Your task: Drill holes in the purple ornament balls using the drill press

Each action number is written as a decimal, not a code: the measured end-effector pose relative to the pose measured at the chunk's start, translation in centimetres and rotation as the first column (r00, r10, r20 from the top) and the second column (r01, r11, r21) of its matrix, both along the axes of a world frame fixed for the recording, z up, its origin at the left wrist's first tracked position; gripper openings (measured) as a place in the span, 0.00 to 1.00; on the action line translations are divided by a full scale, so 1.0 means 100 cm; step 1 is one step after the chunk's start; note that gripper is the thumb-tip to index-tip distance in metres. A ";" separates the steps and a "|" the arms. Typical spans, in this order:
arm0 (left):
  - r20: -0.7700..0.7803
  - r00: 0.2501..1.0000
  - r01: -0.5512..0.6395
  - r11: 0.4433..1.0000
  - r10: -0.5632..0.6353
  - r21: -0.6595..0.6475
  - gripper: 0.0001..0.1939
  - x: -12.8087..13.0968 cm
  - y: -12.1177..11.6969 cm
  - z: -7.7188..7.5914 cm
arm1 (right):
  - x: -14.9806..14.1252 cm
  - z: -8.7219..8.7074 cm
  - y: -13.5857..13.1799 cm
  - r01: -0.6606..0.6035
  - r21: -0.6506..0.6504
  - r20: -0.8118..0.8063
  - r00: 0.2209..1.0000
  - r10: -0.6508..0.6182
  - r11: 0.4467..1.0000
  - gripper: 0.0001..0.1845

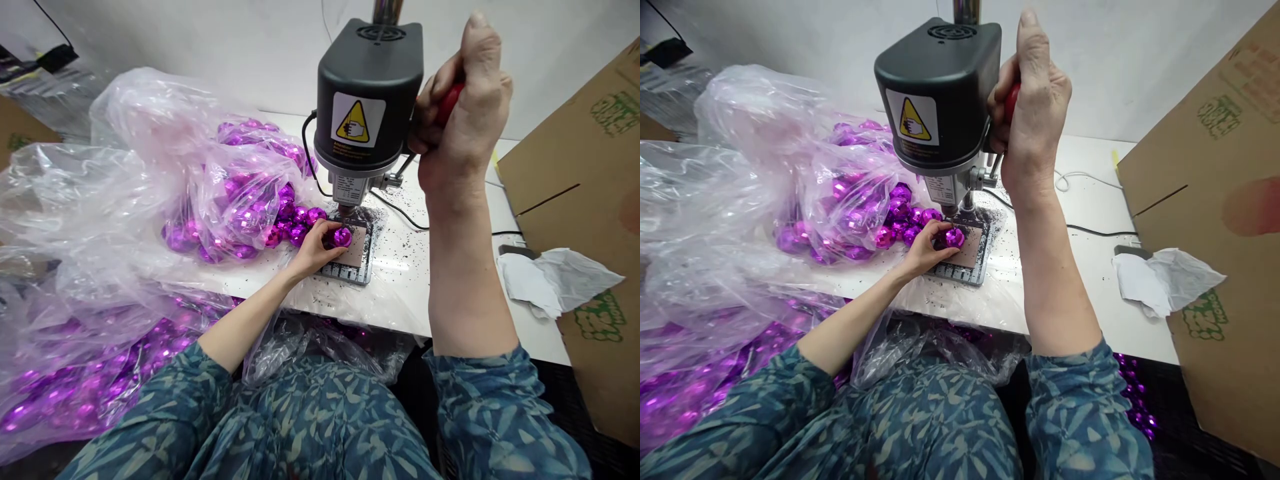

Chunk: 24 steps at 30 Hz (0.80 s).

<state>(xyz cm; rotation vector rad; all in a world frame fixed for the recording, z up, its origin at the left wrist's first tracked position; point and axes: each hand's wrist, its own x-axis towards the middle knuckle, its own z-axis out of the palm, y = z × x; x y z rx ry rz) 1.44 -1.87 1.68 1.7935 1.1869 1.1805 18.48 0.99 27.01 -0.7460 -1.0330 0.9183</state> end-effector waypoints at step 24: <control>0.289 0.957 0.001 0.994 0.031 -0.109 0.31 0.015 -0.006 -0.019 | 0.000 -0.038 -0.027 0.117 0.353 0.041 0.989 -0.140 0.928 0.20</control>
